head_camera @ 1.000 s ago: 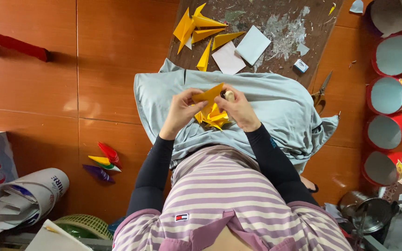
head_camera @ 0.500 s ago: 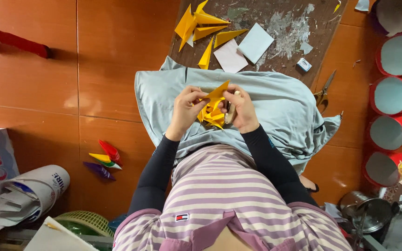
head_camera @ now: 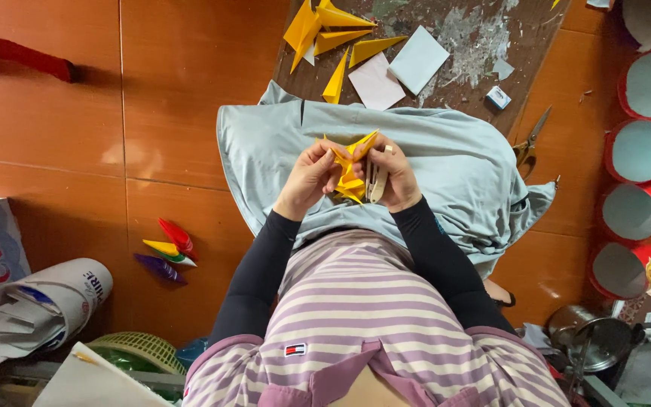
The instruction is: The person staples together yellow paper petals to create a larger decorative item.
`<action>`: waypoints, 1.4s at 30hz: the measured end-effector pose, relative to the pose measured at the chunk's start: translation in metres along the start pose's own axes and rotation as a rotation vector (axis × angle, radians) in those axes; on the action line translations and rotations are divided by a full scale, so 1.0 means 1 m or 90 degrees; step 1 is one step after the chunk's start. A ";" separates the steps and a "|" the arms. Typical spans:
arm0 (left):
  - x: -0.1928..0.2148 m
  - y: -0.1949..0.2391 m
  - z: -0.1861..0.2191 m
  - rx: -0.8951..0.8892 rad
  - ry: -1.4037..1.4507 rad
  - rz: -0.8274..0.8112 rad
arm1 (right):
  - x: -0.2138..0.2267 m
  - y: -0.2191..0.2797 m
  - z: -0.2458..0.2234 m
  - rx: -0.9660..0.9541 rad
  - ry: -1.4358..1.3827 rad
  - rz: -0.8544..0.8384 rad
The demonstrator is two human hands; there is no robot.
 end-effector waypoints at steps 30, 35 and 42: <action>-0.051 0.008 0.065 -0.170 -0.526 0.028 | -0.018 0.004 -0.021 0.250 0.686 0.129; 0.045 -0.004 -0.018 0.012 -0.275 0.099 | -0.034 0.011 -0.033 0.314 0.705 0.149; 0.062 -0.008 -0.037 0.062 -0.012 0.188 | -0.048 0.006 -0.068 0.214 0.359 0.177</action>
Point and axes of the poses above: each hand's wrist, its own y-axis away from the middle knuckle, its own x-axis out of the back of the hand, z = x × y, the point moved 10 cm from there along -y, towards the middle knuckle, and after that the axes turned 3 degrees about -x, right-handed, at the moved point
